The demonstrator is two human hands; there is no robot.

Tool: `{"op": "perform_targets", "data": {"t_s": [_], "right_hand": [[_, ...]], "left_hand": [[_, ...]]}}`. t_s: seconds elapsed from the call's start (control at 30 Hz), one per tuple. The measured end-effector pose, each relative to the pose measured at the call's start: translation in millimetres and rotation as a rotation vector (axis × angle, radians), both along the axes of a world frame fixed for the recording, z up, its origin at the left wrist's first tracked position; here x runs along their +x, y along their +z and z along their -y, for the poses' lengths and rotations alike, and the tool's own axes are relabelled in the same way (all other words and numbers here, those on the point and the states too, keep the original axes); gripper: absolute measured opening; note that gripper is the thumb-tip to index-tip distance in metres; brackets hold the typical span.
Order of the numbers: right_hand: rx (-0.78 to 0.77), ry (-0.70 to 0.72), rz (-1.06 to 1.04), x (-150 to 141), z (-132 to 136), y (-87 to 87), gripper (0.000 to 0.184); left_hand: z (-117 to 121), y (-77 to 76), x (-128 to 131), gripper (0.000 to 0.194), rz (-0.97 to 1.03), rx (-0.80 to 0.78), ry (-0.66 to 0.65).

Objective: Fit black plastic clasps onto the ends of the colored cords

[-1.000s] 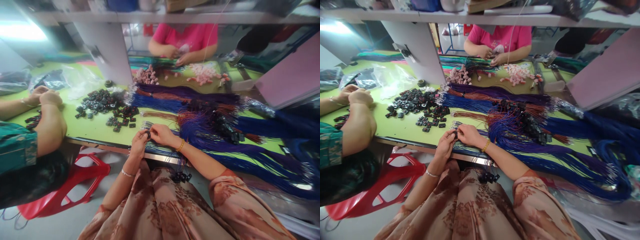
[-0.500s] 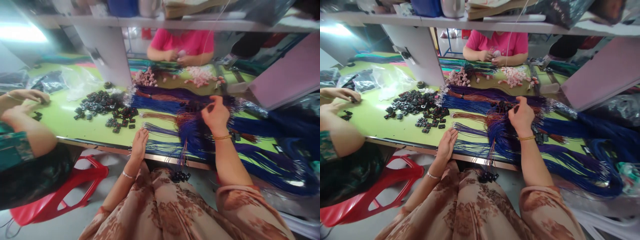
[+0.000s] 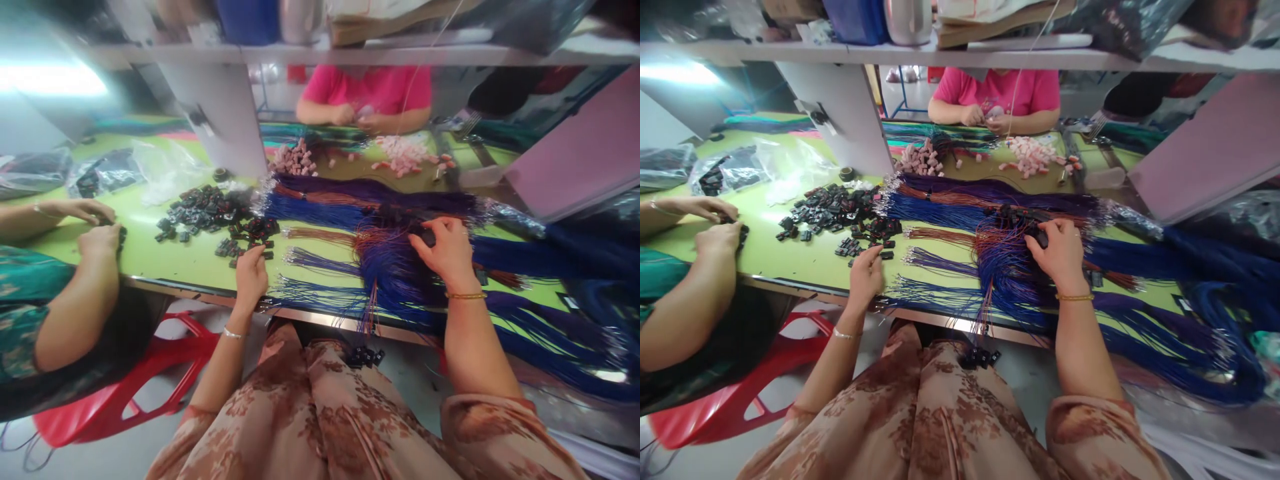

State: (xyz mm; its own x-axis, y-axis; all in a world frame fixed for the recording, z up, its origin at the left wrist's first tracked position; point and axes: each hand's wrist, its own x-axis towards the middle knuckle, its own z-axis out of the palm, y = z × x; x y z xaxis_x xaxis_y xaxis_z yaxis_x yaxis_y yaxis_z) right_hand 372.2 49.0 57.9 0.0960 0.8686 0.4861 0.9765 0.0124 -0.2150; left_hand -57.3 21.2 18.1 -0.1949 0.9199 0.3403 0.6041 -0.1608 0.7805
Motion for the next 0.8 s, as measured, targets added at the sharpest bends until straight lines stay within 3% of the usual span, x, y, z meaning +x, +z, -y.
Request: {"op": "perform_targets", "data": {"t_s": [0.07, 0.17, 0.23, 0.3, 0.37, 0.43, 0.53, 0.67, 0.8], "right_hand": [[0.012, -0.009, 0.010, -3, 9, 10.9, 0.046], [0.158, 0.004, -0.058, -21, 28, 34.7, 0.040], [0.197, 0.141, -0.147, -45, 41, 46.4, 0.027], [0.083, 0.403, -0.233, -76, 51, 48.1, 0.020], [-0.156, 0.666, -0.249, -110, 55, 39.0, 0.019], [-0.380, 0.785, -0.172, -142, 52, 23.6, 0.019], [-0.572, 0.785, 0.001, -178, 42, 2.1, 0.020], [-0.661, 0.770, 0.099, -197, 31, -8.5, 0.018], [-0.662, 0.797, 0.092, -198, 30, -6.4, 0.019]], "left_hand": [[-8, -4.1, -8, 0.033, -0.231, -0.017, -0.067], [-13, -11.1, -9, 0.034, -0.396, -0.031, -0.101], [-14, -13.1, -7, 0.032, -0.446, -0.029, -0.082], [-12, -11.7, -5, 0.027, -0.480, -0.042, -0.069], [-10, -8.1, -4, 0.022, -0.499, -0.081, -0.053], [-8, -4.6, -3, 0.019, -0.483, -0.123, -0.027], [-6, -3.1, -7, 0.026, -0.386, -0.133, 0.016], [-2, -6.8, -16, 0.027, -0.157, -0.139, 0.075], [5, -6.9, -19, 0.035, 0.367, -0.184, 0.058]]}}
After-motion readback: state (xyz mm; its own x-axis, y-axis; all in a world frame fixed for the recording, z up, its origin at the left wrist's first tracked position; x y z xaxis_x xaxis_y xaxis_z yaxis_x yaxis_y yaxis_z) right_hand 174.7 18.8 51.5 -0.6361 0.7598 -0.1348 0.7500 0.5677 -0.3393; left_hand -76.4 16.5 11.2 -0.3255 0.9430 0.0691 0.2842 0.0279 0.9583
